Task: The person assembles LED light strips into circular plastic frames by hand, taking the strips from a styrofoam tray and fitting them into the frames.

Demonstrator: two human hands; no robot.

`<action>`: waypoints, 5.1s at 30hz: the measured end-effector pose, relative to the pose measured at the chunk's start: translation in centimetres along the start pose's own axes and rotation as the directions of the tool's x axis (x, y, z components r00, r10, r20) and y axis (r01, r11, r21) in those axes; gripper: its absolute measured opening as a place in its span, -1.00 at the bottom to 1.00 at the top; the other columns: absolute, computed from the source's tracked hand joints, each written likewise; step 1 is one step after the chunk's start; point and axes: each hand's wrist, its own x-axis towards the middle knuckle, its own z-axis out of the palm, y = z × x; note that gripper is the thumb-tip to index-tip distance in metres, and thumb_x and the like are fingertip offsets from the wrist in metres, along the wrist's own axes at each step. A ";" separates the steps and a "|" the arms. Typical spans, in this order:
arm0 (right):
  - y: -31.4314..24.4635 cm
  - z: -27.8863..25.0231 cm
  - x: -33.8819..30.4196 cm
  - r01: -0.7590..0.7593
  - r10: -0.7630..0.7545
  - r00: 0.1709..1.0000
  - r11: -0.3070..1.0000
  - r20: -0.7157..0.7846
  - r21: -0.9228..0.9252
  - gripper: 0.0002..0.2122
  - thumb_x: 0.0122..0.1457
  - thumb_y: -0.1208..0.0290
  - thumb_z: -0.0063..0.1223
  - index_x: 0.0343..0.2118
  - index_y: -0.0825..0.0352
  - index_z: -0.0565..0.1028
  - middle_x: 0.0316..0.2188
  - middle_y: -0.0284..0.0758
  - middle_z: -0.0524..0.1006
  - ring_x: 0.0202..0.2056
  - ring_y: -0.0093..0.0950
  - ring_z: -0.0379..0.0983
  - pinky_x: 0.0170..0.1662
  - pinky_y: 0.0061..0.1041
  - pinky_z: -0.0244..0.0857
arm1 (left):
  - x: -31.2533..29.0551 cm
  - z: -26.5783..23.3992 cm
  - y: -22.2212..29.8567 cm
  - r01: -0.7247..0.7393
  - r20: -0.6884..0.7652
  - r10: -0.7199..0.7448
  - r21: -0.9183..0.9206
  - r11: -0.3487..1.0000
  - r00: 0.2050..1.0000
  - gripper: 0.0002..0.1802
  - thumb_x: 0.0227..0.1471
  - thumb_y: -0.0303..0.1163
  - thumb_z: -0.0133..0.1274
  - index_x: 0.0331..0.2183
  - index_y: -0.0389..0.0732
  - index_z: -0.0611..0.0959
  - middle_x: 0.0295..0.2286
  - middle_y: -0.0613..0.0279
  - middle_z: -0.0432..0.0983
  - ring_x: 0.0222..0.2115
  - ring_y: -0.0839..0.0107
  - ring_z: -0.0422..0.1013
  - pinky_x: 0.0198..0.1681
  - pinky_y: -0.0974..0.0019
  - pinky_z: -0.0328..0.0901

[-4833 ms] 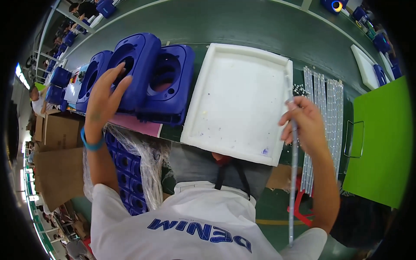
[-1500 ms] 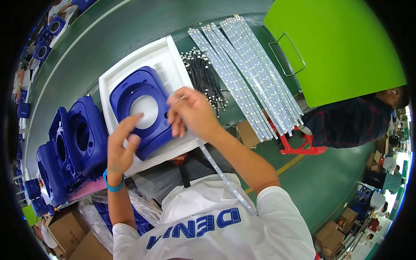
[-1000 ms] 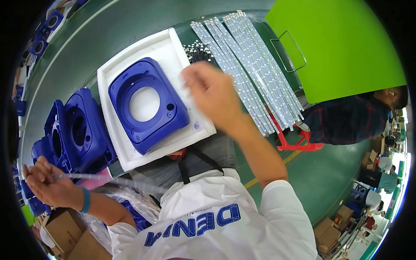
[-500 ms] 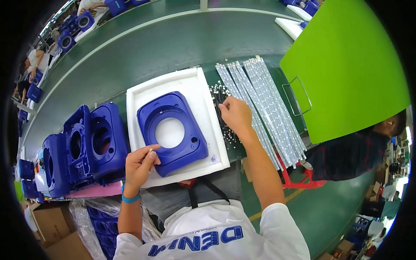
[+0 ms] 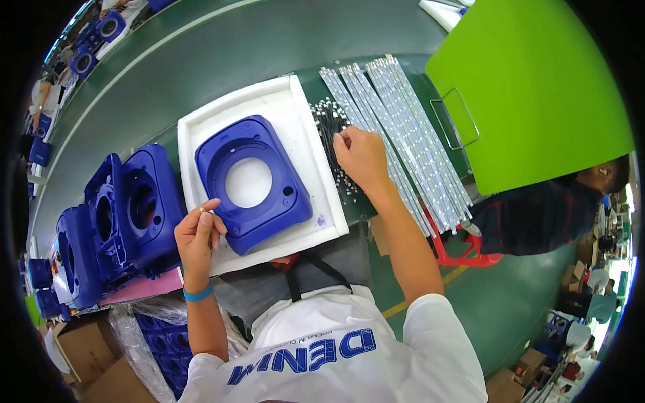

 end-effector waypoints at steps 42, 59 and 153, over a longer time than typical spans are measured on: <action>1.1 -0.7 -1.2 0.085 -0.067 0.993 0.975 0.092 -0.205 -0.78 0.30 0.33 0.25 -0.18 0.41 0.70 -0.35 -0.25 0.71 -0.40 -0.46 0.58 -0.29 -0.48 0.44 | -0.5 -0.7 -0.1 -0.026 0.034 0.031 -0.145 0.989 0.999 -0.65 0.28 -0.28 0.12 -0.08 -0.36 0.73 -0.57 0.33 0.62 -0.65 0.69 0.37 -0.56 0.51 0.28; -2.9 -5.8 -5.0 0.311 -0.313 0.949 0.948 0.018 0.067 -0.79 0.35 0.61 0.03 -0.01 0.42 0.59 -0.13 -0.21 0.63 -0.25 -0.46 0.56 -0.18 -0.50 0.46 | -0.5 1.2 4.8 -0.700 0.215 0.691 0.438 0.564 0.691 -0.85 0.10 -0.33 0.26 -0.30 -0.18 0.72 -0.02 -0.05 0.56 -0.01 -0.01 0.47 0.05 0.01 0.35; -13.9 1.3 -10.4 -0.032 -0.232 0.877 0.845 0.421 0.534 -0.97 0.11 0.66 0.23 -0.38 0.45 0.60 -0.57 -0.34 0.59 -0.63 -0.67 0.45 -0.58 -0.65 0.26 | -2.6 3.1 2.2 -0.296 0.126 0.268 0.347 0.890 0.955 -0.66 -0.01 -0.66 0.32 -0.13 -0.25 0.80 -0.50 0.19 0.53 -0.50 0.42 0.43 -0.46 0.40 0.27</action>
